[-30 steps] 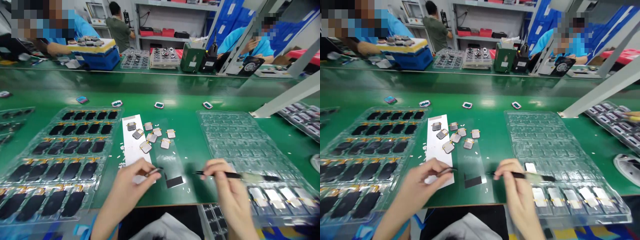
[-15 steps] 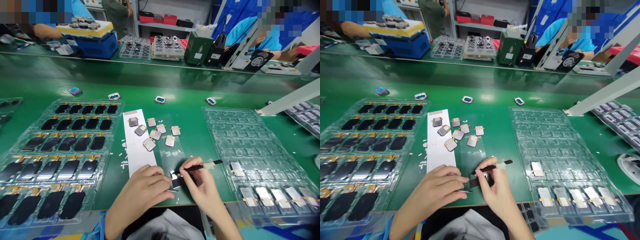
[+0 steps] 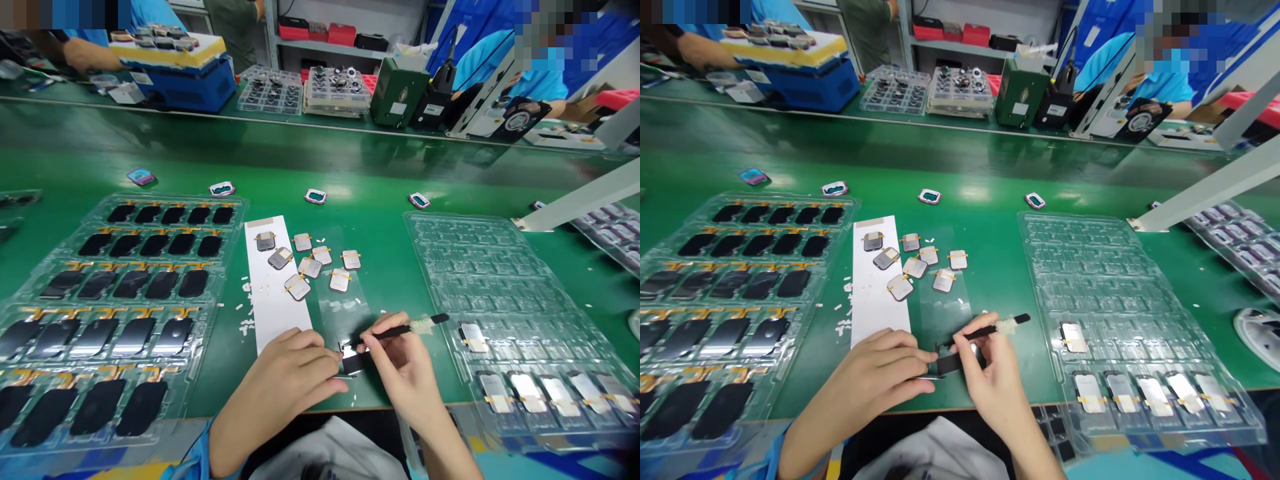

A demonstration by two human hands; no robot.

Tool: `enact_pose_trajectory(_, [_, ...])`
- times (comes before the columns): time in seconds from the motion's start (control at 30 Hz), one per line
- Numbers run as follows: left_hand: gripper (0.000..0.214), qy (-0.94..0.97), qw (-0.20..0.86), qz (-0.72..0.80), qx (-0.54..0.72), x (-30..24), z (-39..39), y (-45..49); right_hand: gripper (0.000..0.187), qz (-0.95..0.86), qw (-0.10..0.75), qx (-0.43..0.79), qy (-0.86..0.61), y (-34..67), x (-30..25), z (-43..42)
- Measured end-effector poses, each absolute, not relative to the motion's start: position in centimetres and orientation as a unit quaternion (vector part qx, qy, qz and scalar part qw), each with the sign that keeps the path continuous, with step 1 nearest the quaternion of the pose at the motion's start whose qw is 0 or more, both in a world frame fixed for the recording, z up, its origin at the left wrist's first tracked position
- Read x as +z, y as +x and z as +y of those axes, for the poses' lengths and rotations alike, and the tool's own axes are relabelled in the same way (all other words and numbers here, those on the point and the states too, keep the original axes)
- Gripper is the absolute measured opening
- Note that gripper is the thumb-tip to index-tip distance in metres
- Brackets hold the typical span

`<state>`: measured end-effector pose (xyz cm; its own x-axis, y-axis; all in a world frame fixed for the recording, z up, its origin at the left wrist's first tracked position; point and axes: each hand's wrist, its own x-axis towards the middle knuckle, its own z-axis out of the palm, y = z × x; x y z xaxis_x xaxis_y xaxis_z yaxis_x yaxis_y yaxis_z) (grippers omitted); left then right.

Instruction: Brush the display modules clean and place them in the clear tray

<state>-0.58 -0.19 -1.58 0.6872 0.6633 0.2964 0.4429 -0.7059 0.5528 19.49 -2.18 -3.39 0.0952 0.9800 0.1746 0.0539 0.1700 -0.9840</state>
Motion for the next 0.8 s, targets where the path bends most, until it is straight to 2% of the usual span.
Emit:
enact_pose_trajectory(0.13, [0.028, 0.843, 0.228, 0.36, 0.33, -1.3, -0.3, -0.7, 0.013, -0.401, 0.603, 0.494, -0.481, 19.9, -2.3, -2.0])
enact_pose_trajectory(0.3, [0.037, 0.784, 0.197, 0.435, 0.396, -1.0, -0.5, -0.4, 0.016, -0.336, 0.608, 0.565, -0.445, 18.5, -1.2, -2.4])
enact_pose_trajectory(0.37, [0.032, 0.783, 0.2, 0.445, 0.387, -1.0, -0.6, -0.1, 0.014, -0.35, 0.631, 0.537, -0.438, 17.5, -0.7, -2.7])
enact_pose_trajectory(0.47, [0.015, 0.784, 0.235, 0.445, 0.363, -0.9, -0.6, 0.4, 0.008, -0.403, 0.673, 0.461, -0.415, 16.2, -0.1, -3.1])
enact_pose_trajectory(0.6, [0.026, 0.784, 0.308, 0.43, 0.324, -0.7, -0.5, 1.1, 0.016, -0.478, 0.701, 0.36, -0.388, 15.3, 0.5, -3.4])
enact_pose_trajectory(0.8, [0.038, 0.764, 0.309, 0.456, 0.335, -0.9, -0.5, 2.1, 0.023, -0.51, 0.699, 0.297, -0.403, 15.0, 0.4, -3.4])
